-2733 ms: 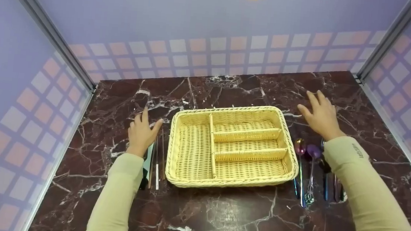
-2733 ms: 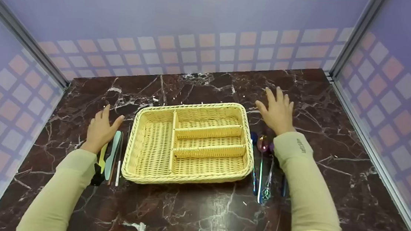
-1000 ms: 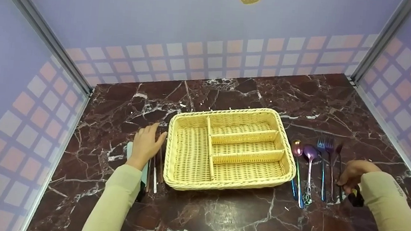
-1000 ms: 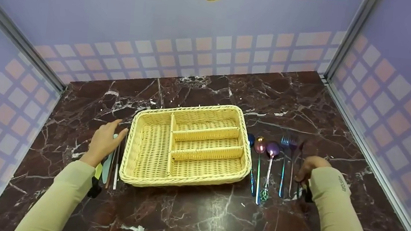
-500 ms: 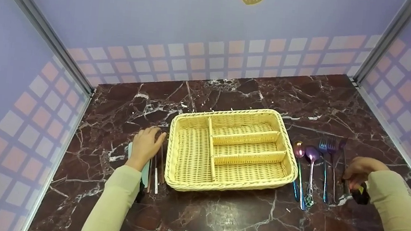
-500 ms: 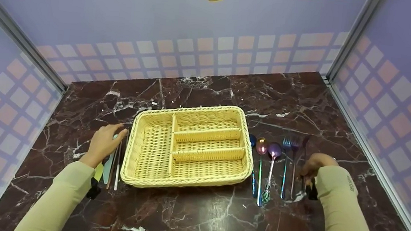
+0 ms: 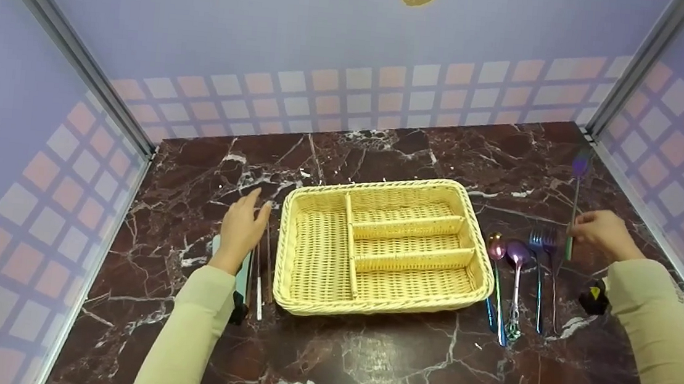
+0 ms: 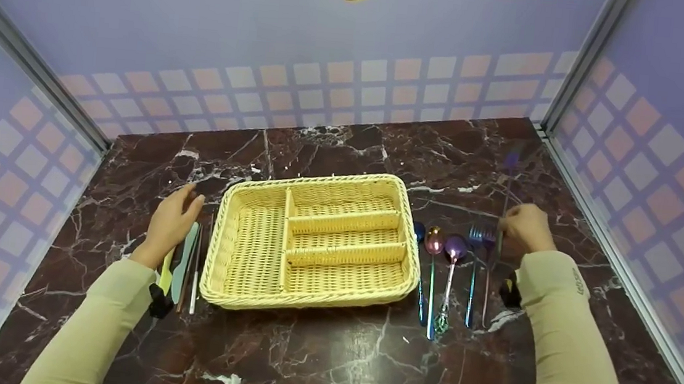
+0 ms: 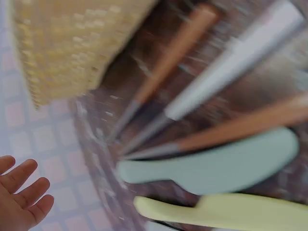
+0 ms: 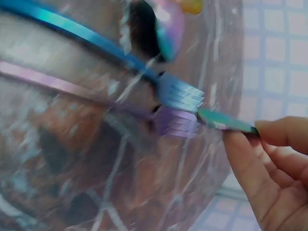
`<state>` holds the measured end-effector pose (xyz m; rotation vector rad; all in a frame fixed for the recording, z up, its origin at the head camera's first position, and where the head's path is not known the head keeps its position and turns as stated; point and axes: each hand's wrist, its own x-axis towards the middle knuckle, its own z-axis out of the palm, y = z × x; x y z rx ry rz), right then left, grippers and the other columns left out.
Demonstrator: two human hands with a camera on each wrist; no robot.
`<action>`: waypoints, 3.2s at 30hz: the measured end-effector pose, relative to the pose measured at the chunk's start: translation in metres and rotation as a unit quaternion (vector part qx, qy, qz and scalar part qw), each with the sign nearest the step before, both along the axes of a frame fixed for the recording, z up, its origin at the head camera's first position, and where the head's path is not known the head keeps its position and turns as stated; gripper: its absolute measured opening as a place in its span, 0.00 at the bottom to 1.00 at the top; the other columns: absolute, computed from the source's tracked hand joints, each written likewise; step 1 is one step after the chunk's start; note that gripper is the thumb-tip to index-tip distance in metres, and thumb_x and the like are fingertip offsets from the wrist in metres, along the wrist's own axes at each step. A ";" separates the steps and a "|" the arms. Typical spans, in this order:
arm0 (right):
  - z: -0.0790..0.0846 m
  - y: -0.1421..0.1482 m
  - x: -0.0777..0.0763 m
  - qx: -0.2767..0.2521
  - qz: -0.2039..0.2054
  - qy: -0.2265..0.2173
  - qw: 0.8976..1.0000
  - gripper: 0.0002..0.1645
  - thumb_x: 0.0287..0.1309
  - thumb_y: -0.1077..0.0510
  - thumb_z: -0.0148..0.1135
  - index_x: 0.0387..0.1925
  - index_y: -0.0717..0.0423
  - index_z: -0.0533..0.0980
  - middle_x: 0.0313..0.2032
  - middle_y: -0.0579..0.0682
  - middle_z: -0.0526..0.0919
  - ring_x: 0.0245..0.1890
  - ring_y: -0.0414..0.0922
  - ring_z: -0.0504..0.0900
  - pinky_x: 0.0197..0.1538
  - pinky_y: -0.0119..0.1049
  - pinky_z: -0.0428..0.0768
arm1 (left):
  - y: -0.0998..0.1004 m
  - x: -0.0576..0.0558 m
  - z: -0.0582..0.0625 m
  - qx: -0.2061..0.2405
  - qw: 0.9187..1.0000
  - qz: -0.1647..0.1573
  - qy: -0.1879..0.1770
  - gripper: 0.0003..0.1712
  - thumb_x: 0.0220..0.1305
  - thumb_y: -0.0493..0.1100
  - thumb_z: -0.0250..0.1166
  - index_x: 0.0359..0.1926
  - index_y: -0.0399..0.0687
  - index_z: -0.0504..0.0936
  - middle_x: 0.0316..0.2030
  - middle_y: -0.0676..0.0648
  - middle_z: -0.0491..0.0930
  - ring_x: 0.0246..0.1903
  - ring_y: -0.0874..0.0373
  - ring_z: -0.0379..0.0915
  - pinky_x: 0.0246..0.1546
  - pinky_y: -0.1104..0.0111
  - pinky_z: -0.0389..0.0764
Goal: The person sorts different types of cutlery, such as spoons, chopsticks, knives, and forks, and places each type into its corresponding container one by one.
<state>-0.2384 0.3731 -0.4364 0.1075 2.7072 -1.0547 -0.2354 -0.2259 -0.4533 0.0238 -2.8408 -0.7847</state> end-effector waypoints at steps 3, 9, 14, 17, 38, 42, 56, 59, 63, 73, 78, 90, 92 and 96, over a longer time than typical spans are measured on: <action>0.010 -0.014 -0.005 0.045 -0.002 0.066 0.997 0.11 0.55 0.61 0.56 0.29 0.68 0.75 0.18 0.47 0.77 0.19 0.41 0.72 0.22 0.35 0.71 | 0.013 -0.001 0.013 0.011 0.999 -0.023 0.019 0.28 0.67 0.52 0.49 0.63 0.43 0.66 0.54 0.37 0.72 0.54 0.41 0.66 0.56 0.50 0.65; 0.027 -0.049 -0.012 0.104 0.055 0.186 0.975 0.09 0.53 0.64 0.55 0.32 0.67 0.78 0.25 0.58 0.80 0.23 0.47 0.72 0.28 0.38 0.69 | 0.050 0.000 0.037 -0.004 0.995 -0.083 0.063 0.25 0.65 0.49 0.54 0.60 0.44 0.70 0.54 0.39 0.73 0.55 0.42 0.67 0.58 0.52 0.65; 0.037 -0.085 -0.013 0.126 0.109 0.287 0.943 0.07 0.47 0.71 0.53 0.28 0.68 0.78 0.24 0.60 0.77 0.22 0.50 0.71 0.26 0.42 0.69 | 0.092 0.005 0.055 -0.053 0.975 -0.150 0.158 0.20 0.60 0.43 0.59 0.53 0.41 0.75 0.49 0.41 0.78 0.50 0.45 0.72 0.54 0.55 0.70; 0.043 -0.108 -0.009 0.142 0.128 0.316 0.929 0.08 0.45 0.72 0.54 0.28 0.68 0.78 0.25 0.60 0.76 0.24 0.52 0.72 0.28 0.46 0.72 | 0.118 0.013 0.065 -0.059 0.960 -0.186 0.201 0.19 0.58 0.40 0.60 0.51 0.40 0.76 0.47 0.42 0.78 0.48 0.47 0.73 0.53 0.58 0.71; 0.053 -0.243 0.022 0.219 0.285 0.457 0.813 0.09 0.40 0.76 0.56 0.16 0.62 0.72 0.20 0.53 0.70 0.24 0.51 0.72 0.25 0.38 0.74 | 0.188 0.028 0.064 -0.216 0.892 -0.275 0.285 0.08 0.55 0.30 0.56 0.33 0.40 0.80 0.33 0.47 0.77 0.36 0.55 0.73 0.41 0.68 0.75; 0.052 -0.250 0.025 0.223 0.291 0.453 0.813 0.09 0.42 0.75 0.55 0.18 0.62 0.73 0.22 0.53 0.71 0.25 0.50 0.72 0.24 0.38 0.74 | 0.185 0.028 0.059 -0.237 0.892 -0.262 0.282 0.07 0.53 0.30 0.57 0.30 0.42 0.80 0.30 0.48 0.76 0.34 0.55 0.72 0.39 0.68 0.74; 0.071 -0.245 0.022 0.140 0.270 0.413 0.858 0.10 0.50 0.70 0.58 0.37 0.70 0.76 0.37 0.62 0.78 0.39 0.55 0.77 0.44 0.41 0.78 | 0.163 0.017 0.064 -0.216 0.902 -0.276 0.253 0.06 0.56 0.29 0.56 0.31 0.38 0.79 0.30 0.45 0.78 0.31 0.53 0.75 0.35 0.68 0.78; 0.085 -0.226 0.020 0.088 0.224 0.401 0.884 0.19 0.51 0.68 0.60 0.46 0.73 0.73 0.47 0.66 0.75 0.49 0.59 0.74 0.55 0.48 0.73 | 0.148 0.010 0.066 -0.091 0.948 -0.249 0.175 0.05 0.59 0.32 0.57 0.32 0.35 0.80 0.31 0.42 0.80 0.34 0.50 0.77 0.37 0.65 0.79; 0.092 -0.199 0.016 0.083 0.170 0.402 0.896 0.19 0.52 0.68 0.59 0.47 0.74 0.72 0.47 0.67 0.75 0.49 0.60 0.73 0.56 0.50 0.70 | 0.126 0.000 0.060 0.085 0.983 -0.156 0.055 0.07 0.56 0.33 0.61 0.34 0.33 0.82 0.32 0.41 0.82 0.33 0.53 0.77 0.37 0.66 0.78; 0.081 -0.169 0.015 0.103 0.167 0.363 0.911 0.18 0.52 0.67 0.59 0.45 0.73 0.73 0.47 0.67 0.74 0.49 0.62 0.73 0.55 0.53 0.70 | 0.097 -0.023 0.010 0.310 0.921 0.024 -0.233 0.03 0.48 0.27 0.58 0.26 0.30 0.78 0.21 0.42 0.78 0.14 0.56 0.76 0.18 0.67 0.80; 0.080 -0.166 0.014 0.105 0.175 0.353 0.913 0.18 0.53 0.67 0.59 0.46 0.73 0.73 0.47 0.67 0.74 0.50 0.62 0.73 0.55 0.53 0.70 | 0.082 -0.081 -0.090 0.316 0.879 0.049 -0.355 0.03 0.46 0.26 0.59 0.23 0.34 0.75 0.17 0.41 0.77 0.15 0.52 0.77 0.19 0.64 0.81; 0.070 -0.159 0.009 0.107 0.196 0.362 0.905 0.17 0.50 0.68 0.61 0.43 0.73 0.74 0.43 0.66 0.77 0.44 0.60 0.76 0.50 0.52 0.74 | 0.075 -0.175 -0.251 0.285 0.862 0.086 -0.411 0.13 0.47 0.29 0.66 0.36 0.33 0.75 0.25 0.39 0.79 0.19 0.49 0.79 0.21 0.62 0.81; 0.069 -0.158 0.008 0.106 0.200 0.359 0.906 0.17 0.50 0.68 0.61 0.43 0.72 0.75 0.43 0.65 0.77 0.44 0.60 0.76 0.50 0.52 0.74 | 0.074 -0.185 -0.268 0.281 0.862 0.090 -0.412 0.15 0.47 0.29 0.67 0.37 0.34 0.74 0.27 0.39 0.78 0.21 0.47 0.80 0.23 0.61 0.82; 0.069 -0.158 0.007 0.107 0.211 0.352 0.906 0.16 0.51 0.67 0.61 0.43 0.72 0.75 0.42 0.65 0.77 0.44 0.60 0.76 0.51 0.52 0.73 | 0.083 -0.153 -0.220 0.262 0.869 0.089 -0.411 0.19 0.48 0.28 0.66 0.43 0.32 0.72 0.33 0.39 0.76 0.23 0.49 0.80 0.26 0.64 0.82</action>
